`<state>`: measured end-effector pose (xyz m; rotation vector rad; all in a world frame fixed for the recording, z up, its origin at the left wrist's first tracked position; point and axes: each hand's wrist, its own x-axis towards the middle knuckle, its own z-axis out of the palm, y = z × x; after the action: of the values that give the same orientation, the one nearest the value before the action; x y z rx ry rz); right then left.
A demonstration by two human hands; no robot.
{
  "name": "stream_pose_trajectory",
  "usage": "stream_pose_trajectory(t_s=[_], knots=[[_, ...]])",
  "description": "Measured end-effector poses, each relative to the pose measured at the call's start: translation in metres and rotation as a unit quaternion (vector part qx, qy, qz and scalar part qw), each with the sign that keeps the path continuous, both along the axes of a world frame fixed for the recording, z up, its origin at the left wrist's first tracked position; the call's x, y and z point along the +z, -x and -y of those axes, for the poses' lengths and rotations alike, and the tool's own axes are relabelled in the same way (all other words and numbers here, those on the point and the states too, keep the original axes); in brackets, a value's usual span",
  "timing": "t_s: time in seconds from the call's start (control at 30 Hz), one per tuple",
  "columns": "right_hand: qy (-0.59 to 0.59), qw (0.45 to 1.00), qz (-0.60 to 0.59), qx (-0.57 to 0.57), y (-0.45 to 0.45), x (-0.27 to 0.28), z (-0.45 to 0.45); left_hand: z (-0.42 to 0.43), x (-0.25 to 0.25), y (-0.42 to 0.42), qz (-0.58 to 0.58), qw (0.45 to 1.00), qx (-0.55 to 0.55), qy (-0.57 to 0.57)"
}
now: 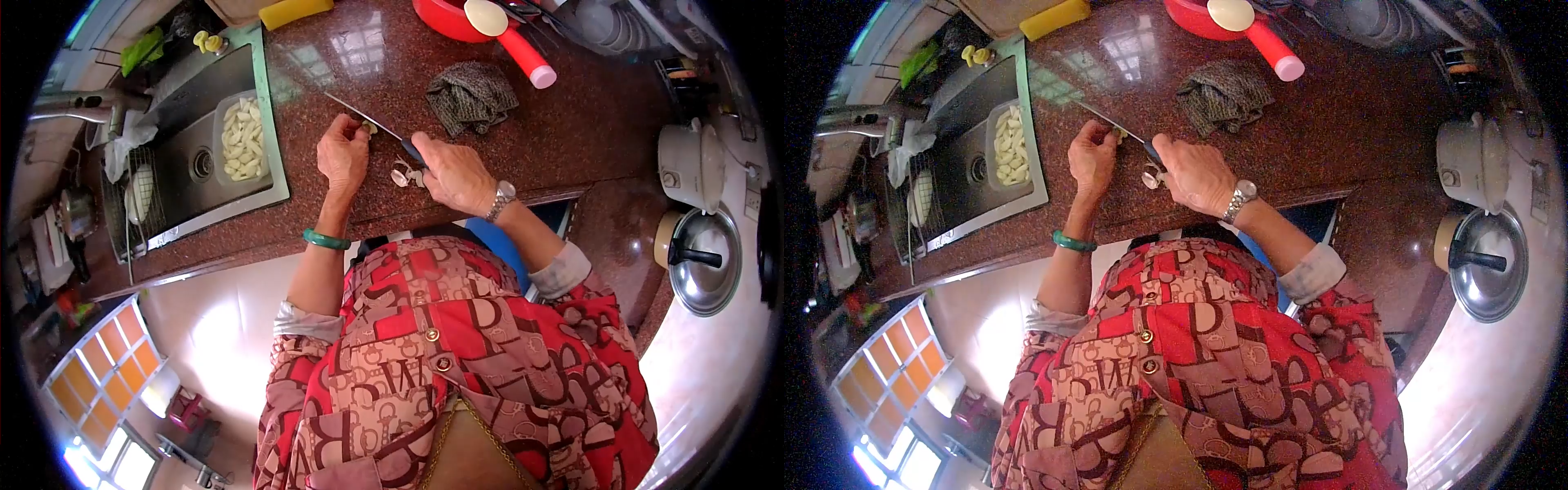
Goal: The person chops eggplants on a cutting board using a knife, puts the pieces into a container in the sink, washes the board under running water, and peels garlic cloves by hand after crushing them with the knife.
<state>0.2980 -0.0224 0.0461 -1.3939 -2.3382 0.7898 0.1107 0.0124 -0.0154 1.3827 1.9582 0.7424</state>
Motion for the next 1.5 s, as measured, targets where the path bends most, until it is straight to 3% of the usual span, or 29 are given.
stream_pose_trajectory(t_s=[0.17,0.57,0.8,0.87,1.27,1.5], knots=[[0.023,0.998,0.049,0.028,-0.007,0.009,0.002,0.003,0.002,-0.003,-0.027,0.997,-0.01,-0.07],[0.069,0.993,0.079,0.056,-0.022,0.026,0.0,0.003,-0.006,-0.002,0.026,0.997,0.008,-0.078],[0.034,0.993,0.084,0.073,-0.025,0.029,-0.005,0.003,-0.013,0.002,0.051,0.996,-0.004,-0.079],[0.093,0.987,0.108,0.074,-0.024,0.031,-0.009,0.003,-0.013,0.002,0.053,0.996,-0.005,-0.076],[0.173,0.982,0.028,0.07,-0.025,0.01,-0.029,0.0,-0.005,0.004,0.053,0.996,-0.029,-0.06],[0.151,0.983,0.051,0.096,-0.032,0.02,-0.028,0.0,-0.011,0.005,0.047,0.996,-0.028,-0.063]])
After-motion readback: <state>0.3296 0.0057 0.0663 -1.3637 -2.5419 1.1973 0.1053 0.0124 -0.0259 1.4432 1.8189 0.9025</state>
